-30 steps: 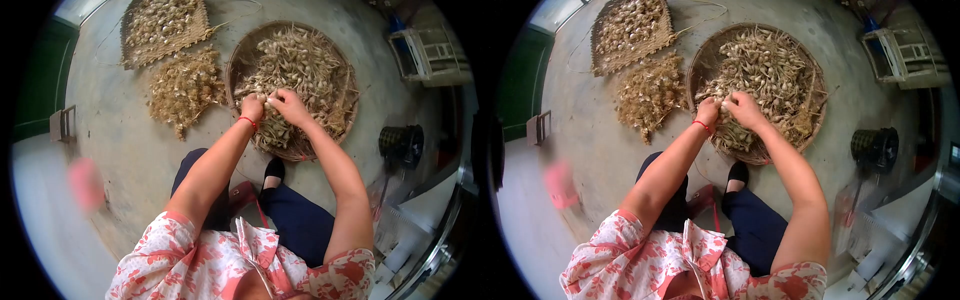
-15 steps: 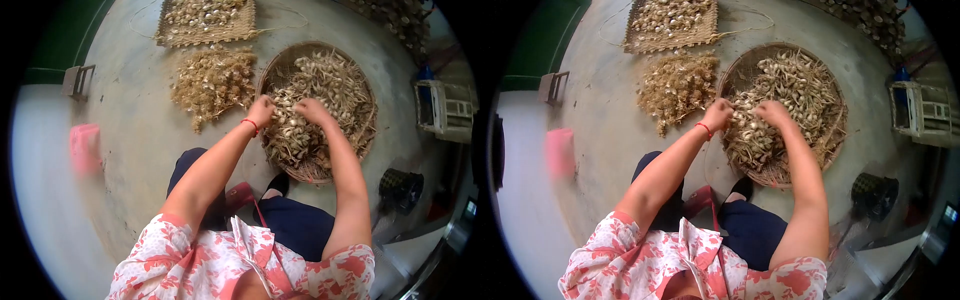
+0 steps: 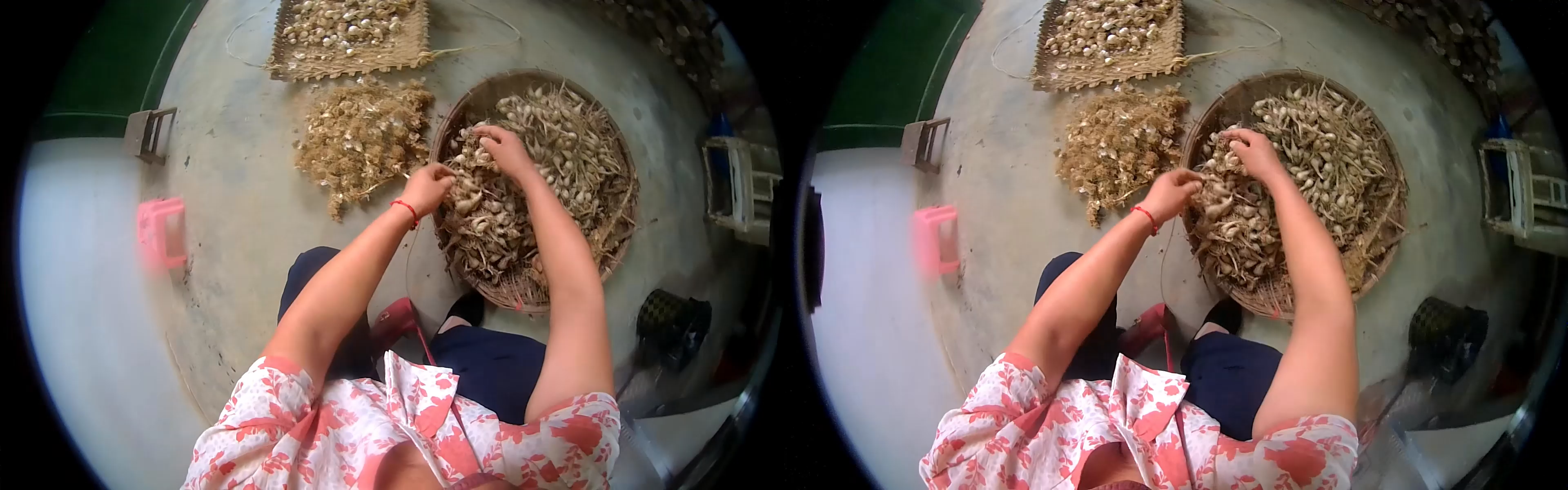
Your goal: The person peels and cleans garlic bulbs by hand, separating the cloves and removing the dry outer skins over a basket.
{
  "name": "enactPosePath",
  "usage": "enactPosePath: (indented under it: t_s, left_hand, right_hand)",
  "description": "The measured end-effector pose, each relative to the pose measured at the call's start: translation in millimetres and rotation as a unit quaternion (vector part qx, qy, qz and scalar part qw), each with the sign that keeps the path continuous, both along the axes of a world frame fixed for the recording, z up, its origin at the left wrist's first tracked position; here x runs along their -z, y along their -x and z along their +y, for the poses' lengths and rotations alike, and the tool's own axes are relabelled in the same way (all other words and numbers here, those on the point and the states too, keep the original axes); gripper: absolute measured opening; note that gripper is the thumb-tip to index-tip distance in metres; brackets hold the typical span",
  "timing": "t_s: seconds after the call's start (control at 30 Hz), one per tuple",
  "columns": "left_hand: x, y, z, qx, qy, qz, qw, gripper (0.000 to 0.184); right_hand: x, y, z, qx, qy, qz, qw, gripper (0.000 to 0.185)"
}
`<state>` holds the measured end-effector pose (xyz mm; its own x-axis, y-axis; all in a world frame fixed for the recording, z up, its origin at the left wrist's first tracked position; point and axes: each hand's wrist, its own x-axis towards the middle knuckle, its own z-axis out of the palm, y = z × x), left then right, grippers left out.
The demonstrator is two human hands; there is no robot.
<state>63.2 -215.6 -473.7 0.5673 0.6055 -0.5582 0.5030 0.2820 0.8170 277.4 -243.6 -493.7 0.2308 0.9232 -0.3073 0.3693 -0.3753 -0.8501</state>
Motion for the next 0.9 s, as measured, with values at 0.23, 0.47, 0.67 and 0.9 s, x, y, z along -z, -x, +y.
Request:
enactPosePath:
  t_s: [0.23,0.47,0.67,0.9]
  left_hand:
    - [-35,-27,-12,-0.158,0.286,-0.181,0.928,0.033]
    - [-9,-44,-34,-0.142,0.31,-0.221,0.914,0.017]
    - [-14,-47,-39,-0.21,0.297,-0.258,0.895,0.021]
    - [-16,-45,-43,-0.07,0.196,-0.289,0.934,0.028]
  right_hand:
    - [-74,4,-50,-0.027,0.098,0.226,0.969,0.029]
    - [-66,8,-92,0.124,0.004,0.276,0.953,0.022]
    - [-77,11,-104,0.262,0.002,0.226,0.938,0.018]
    - [-66,28,-111,0.137,0.059,0.134,0.98,0.028]
